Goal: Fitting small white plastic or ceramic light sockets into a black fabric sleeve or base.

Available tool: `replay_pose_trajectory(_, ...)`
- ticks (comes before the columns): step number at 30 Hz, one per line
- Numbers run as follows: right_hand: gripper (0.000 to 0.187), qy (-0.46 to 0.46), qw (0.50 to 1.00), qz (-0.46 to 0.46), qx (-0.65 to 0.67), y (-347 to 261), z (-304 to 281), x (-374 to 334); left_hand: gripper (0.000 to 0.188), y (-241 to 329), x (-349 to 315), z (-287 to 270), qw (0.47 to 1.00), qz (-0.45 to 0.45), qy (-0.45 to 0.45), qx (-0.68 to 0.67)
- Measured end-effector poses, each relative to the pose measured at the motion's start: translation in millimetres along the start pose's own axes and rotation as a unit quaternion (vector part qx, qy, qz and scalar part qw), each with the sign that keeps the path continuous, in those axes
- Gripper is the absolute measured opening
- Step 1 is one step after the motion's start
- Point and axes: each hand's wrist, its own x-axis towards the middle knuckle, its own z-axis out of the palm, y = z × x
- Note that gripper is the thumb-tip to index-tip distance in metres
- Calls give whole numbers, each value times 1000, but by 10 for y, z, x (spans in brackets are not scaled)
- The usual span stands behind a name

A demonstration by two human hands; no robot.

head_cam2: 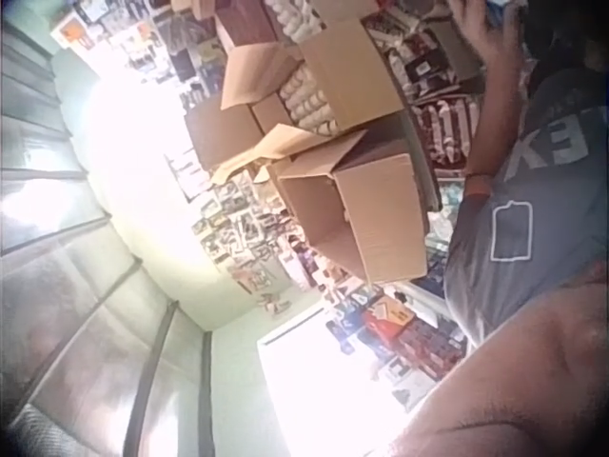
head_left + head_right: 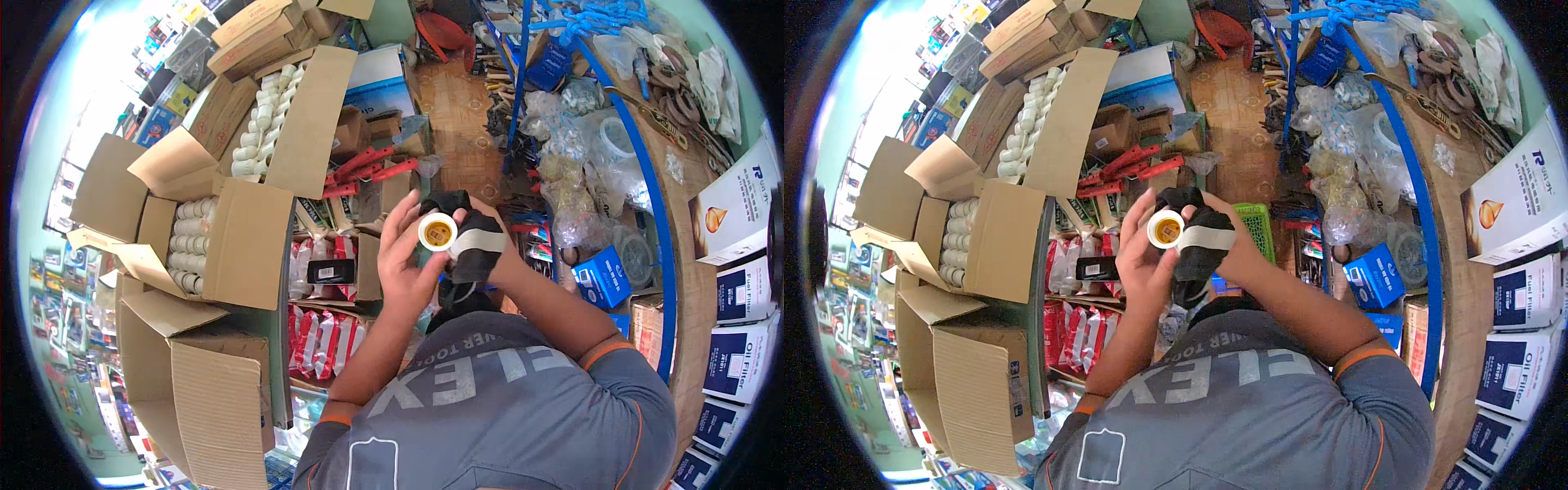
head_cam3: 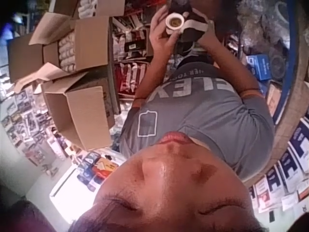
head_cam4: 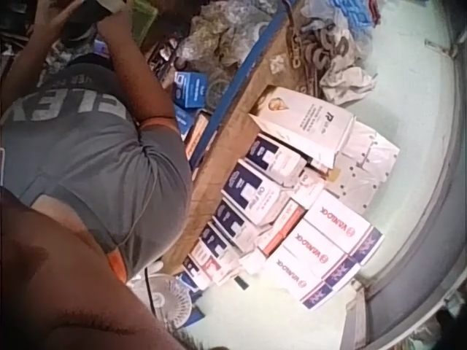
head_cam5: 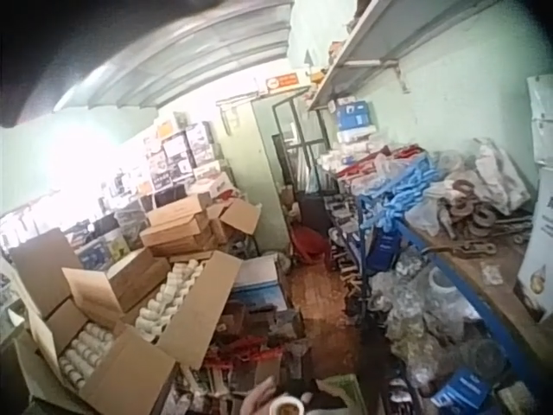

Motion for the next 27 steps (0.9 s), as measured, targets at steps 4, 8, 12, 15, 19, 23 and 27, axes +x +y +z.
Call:
replay_pose_trajectory(4, 68, 93, 995, -14, -20, -100, -79, 84, 47, 26, 63, -72, 982, -126, 21, -138)
replay_pose_trajectory(8, 56, 233, 962, 81, 116, -420, -288, 218, 40, 57, 115, -280, 985, -119, 2, -128)
replay_pose_trajectory(12, 33, 182, 978, 26, 101, -730, -472, 352, 39, 94, 150, -379, 991, -88, -58, -78)
replay_pose_trajectory(15, 30, 100, 994, -2, 46, -886, -485, 369, 39, 168, 199, -351, 993, -20, -115, -10)
replay_pose_trajectory(19, 29, -3, 996, -8, -84, -950, -429, 376, 37, 323, 303, -325, 976, 2, -196, 93)
replay_pose_trajectory(23, 31, -8, 971, -51, -232, -914, -469, 381, 34, 450, 335, -236, 973, 23, -181, 143)
replay_pose_trajectory(27, 32, -102, 925, -201, -306, -878, -562, 358, 26, 444, 351, -284, 941, -31, -304, 146)
